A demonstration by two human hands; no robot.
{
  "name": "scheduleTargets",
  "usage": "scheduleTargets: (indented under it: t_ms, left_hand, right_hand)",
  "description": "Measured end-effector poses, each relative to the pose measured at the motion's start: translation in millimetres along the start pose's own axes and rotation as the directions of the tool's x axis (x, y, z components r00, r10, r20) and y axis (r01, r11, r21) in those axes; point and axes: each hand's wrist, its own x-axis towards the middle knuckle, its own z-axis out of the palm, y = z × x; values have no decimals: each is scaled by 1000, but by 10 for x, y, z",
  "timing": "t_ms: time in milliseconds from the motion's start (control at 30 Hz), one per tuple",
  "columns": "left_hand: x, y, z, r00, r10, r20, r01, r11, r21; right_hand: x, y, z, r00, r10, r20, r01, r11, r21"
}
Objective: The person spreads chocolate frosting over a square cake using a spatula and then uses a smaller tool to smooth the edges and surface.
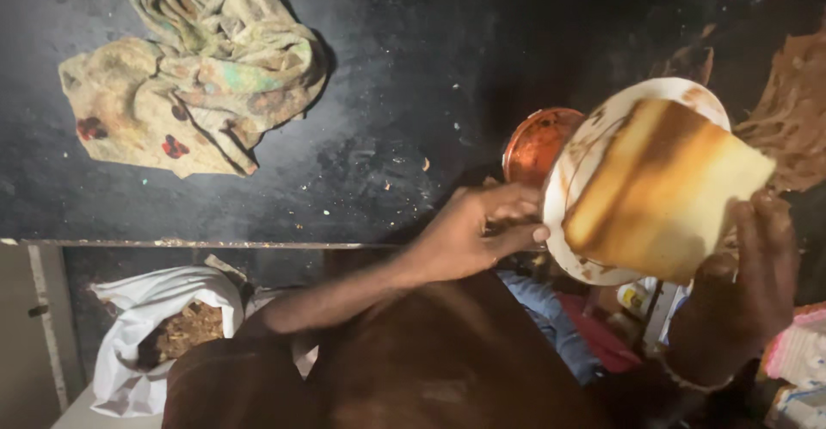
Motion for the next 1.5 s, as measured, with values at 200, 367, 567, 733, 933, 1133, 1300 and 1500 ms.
scheduleTargets:
  t_ms: [200, 367, 567, 733, 933, 1133, 1300, 1500]
  left_hand:
    - [18, 196, 44, 973, -229, -15, 227, 969, -100]
    - [-3, 181, 107, 991, -76, -112, 71, 996, -54]
    - [-29, 100, 123, 982, -116, -148, 91, 982, -166]
    - [-24, 158, 116, 976, -138, -169, 114, 983, -141]
    - [-43, 142, 113, 974, -154, -164, 123, 975, -187]
    - [-108, 65, 184, 979, -144, -146, 122, 981, -149]
    - [-130, 60, 214, 979, -156, -131, 134, 978, -161]
    - [-114, 50, 200, 981, -173, -83, 152, 965, -216]
  right_hand:
    - [96, -154, -14, 998, 52, -45, -49, 997, 66]
    - [-7, -90, -29, 988, 125, -86, -118, 989, 88]
    - [-141, 51, -34, 979, 185, -88, -180, 982, 65]
    - [-145, 33, -57, 984, 152, -93, -146, 987, 67]
    - [8, -158, -86, 999, 35, 17, -37, 984, 174]
    - [236, -243, 21, 962, -87, 261, 39, 982, 183]
    - [256, -329, 91, 936, -26, 351, 15, 999, 33]
    - [293, -348, 110, 920, -20, 393, 35, 999, -32]
